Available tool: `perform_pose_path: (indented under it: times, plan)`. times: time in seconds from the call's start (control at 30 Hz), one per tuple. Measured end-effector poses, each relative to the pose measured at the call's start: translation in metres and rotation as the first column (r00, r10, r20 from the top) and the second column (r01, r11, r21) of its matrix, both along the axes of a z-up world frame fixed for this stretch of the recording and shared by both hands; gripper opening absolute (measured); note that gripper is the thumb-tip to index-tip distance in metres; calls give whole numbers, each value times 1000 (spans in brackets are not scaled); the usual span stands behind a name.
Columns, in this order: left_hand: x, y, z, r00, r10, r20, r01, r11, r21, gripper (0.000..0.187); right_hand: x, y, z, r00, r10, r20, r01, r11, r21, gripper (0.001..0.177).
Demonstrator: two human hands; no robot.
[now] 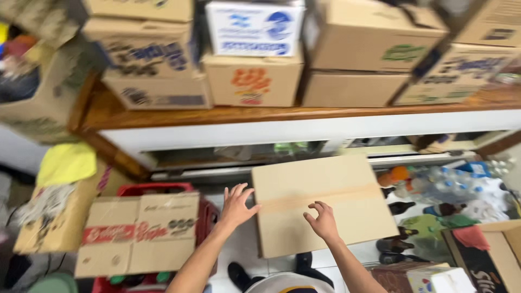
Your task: The person repeatedly picks up empty cardboard boxes from a shelf, folds them flat on a work surface, and stacks them. The person handles various box sizes and brands, folding the flaps inward and pressing the boxes flat before stacking them on the floor.
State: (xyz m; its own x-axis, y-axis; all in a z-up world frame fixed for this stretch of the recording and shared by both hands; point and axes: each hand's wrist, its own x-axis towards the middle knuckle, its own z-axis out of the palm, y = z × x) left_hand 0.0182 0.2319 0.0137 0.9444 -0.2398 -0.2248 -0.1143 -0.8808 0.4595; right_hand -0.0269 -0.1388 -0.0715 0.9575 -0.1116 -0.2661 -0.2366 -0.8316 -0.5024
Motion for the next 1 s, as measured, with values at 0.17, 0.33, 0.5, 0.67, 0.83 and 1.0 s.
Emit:
perform_pose_path:
  times: [0.17, 0.33, 0.5, 0.67, 0.83, 1.0]
  plan:
    - [49, -103, -7, 959, 25, 281, 8, 993, -115, 63, 32, -84, 33, 980, -98, 171, 69, 983, 168, 37]
    - [99, -183, 16, 937, -12, 349, 48, 994, -97, 59, 88, -173, 62, 957, -106, 271, 59, 983, 175, 35]
    - [169, -273, 93, 727, -61, 684, 304, 922, -241, 51, 176, -284, 114, 802, -156, 577, 45, 978, 201, 35]
    - [254, -379, 199, 687, -37, 726, 431, 825, -365, 60, 253, -371, 252, 566, -373, 735, 200, 927, 316, 41]
    - [312, -472, 300, 739, 8, 673, 484, 689, -540, 72, 313, -436, 368, 388, -502, 773, 159, 862, 481, 47]
    - [330, -537, 384, 923, 92, 374, 241, 620, -746, 89, 361, -475, 433, 440, -566, 697, 75, 797, 600, 70]
